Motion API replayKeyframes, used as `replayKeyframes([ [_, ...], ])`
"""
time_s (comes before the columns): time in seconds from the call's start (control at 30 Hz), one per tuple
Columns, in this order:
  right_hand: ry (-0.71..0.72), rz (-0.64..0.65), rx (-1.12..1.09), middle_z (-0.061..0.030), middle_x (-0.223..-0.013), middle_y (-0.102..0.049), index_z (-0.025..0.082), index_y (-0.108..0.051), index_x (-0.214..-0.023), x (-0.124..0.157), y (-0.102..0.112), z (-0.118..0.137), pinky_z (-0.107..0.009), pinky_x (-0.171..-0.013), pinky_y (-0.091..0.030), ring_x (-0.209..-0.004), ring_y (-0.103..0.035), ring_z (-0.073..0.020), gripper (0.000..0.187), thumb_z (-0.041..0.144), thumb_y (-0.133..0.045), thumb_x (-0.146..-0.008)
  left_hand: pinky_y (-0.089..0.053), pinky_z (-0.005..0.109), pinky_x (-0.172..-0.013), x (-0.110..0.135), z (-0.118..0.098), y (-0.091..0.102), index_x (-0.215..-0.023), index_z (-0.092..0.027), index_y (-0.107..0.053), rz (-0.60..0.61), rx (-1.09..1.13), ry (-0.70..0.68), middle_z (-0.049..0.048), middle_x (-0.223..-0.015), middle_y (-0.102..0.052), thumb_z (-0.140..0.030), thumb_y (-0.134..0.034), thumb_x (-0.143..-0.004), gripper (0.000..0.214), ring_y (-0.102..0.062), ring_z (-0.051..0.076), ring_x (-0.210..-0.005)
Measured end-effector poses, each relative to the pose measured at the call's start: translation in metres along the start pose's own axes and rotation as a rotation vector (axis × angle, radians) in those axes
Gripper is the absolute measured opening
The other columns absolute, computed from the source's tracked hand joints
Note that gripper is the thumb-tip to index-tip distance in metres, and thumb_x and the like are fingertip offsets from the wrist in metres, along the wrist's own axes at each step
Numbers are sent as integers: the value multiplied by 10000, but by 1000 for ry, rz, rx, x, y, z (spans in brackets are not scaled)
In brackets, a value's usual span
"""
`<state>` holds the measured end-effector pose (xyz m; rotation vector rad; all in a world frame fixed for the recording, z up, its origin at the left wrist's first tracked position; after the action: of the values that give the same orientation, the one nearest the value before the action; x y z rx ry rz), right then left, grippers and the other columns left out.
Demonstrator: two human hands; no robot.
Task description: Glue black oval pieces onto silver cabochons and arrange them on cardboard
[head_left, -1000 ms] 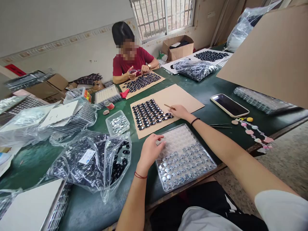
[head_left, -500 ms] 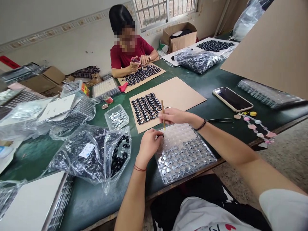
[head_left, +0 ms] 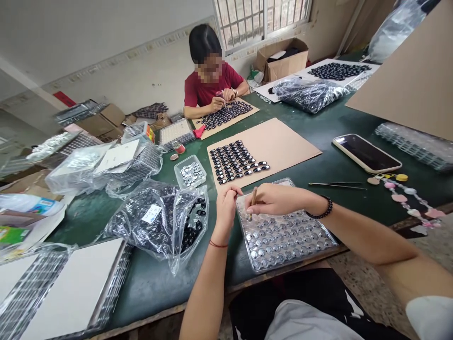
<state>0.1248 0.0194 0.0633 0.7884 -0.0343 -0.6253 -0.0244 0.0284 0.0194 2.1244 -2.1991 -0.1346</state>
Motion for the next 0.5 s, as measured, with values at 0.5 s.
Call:
replayKeyframes([
  [0.5,-124,-449,123,-39,-762,-635,179,-601,-815,32,2,-42,-235,-629,-419,-715,-571,-143,237,291,-404,-883,-436,277,-696,17,-2,-24,-1024,-218,-646,80,-495,-241,50,-928,-685,-358,-456,-830,306,-605,177,-788],
])
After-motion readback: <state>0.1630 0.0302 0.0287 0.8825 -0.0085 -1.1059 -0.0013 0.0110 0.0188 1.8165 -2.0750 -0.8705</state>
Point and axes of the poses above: each hand's wrist, its own x-axis away from the middle knuckle, its own y-axis out of the back of the hand, z = x × y, the point moved 2 cm from there along -x, towards the middle knuckle
